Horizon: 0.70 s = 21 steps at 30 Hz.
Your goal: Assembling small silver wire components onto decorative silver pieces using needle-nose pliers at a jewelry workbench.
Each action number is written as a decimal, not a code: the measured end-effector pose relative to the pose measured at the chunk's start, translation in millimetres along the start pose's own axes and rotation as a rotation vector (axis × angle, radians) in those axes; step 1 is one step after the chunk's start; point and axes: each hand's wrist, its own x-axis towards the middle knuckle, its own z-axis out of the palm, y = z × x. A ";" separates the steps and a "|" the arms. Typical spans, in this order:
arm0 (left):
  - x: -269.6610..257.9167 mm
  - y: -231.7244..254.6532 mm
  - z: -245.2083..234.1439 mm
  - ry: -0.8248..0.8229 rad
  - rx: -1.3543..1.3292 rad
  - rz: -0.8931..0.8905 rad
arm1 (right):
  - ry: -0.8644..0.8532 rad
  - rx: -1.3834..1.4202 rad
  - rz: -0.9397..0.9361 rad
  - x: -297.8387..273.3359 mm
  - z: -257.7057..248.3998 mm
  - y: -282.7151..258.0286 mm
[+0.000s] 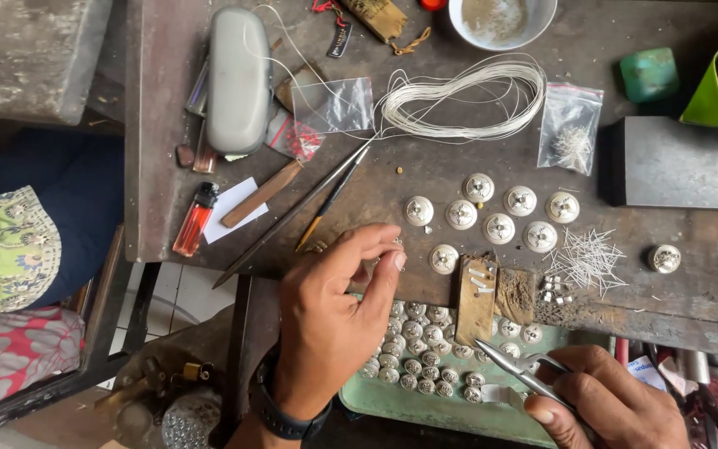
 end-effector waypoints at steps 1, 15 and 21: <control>0.0 -3.5 -0.1 -0.009 0.072 0.041 | -0.003 0.004 0.004 -1.0 0.0 -0.3; -5.6 4.6 -4.6 0.145 0.153 0.222 | 0.006 0.041 -0.299 3.8 -20.0 -13.7; -21.4 14.5 16.9 0.145 0.138 0.442 | 0.107 0.138 -0.270 7.9 -30.5 -6.6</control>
